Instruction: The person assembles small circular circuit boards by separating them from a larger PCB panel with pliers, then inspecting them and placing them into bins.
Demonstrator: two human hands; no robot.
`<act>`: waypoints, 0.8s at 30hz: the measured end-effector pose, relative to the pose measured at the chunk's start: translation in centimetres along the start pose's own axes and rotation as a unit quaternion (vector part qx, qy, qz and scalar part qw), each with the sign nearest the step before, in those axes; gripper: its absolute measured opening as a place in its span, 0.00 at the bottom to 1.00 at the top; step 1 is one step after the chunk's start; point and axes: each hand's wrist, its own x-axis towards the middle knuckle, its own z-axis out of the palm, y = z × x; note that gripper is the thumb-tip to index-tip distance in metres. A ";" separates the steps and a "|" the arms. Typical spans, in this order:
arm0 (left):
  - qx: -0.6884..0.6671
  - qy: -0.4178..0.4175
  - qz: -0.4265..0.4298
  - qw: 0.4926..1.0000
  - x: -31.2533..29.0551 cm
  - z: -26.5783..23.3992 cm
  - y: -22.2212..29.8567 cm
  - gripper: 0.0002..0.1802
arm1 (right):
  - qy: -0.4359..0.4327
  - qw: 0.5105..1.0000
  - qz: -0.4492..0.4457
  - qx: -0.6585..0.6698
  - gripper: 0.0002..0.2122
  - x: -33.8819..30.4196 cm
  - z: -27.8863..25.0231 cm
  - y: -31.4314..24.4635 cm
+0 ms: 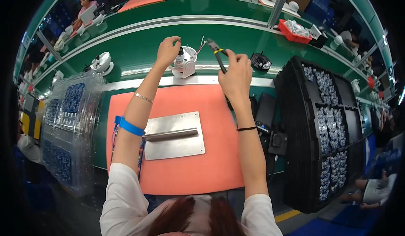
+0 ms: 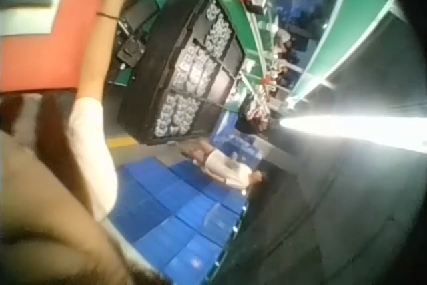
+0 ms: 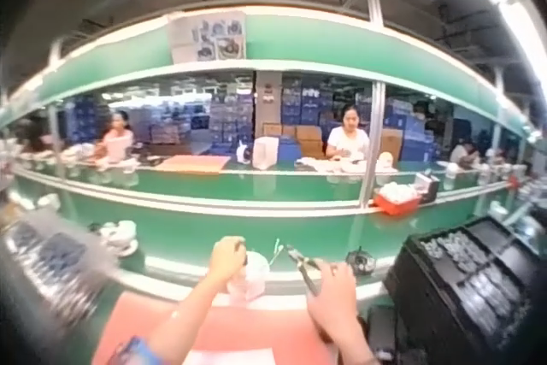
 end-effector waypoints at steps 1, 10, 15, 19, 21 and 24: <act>-0.011 0.006 -0.004 1.000 1.0 0.8 -0.5 0.15 | -0.011 0.999 -0.032 -0.028 0.23 0.9 0.5 -0.3; -0.049 -0.245 -0.145 0.957 6.2 6.0 -5.4 0.16 | -0.061 0.965 -0.176 -0.187 0.21 4.4 7.0 -1.9; -0.020 -0.315 -0.135 0.939 6.9 5.8 -3.7 0.16 | -0.083 0.954 -0.152 -0.244 0.19 4.2 8.9 -1.2; 0.024 -0.326 -0.154 0.932 7.1 6.7 -2.7 0.16 | -0.112 0.948 -0.151 -0.257 0.17 4.5 9.2 -1.1; 0.033 -0.320 -0.174 0.931 7.3 7.4 -2.9 0.16 | -0.151 0.947 -0.131 -0.252 0.12 5.0 9.0 -1.7; -0.005 -0.309 -0.162 0.937 7.0 8.2 -3.1 0.14 | -0.203 0.934 -0.110 -0.272 0.12 6.1 8.8 -1.9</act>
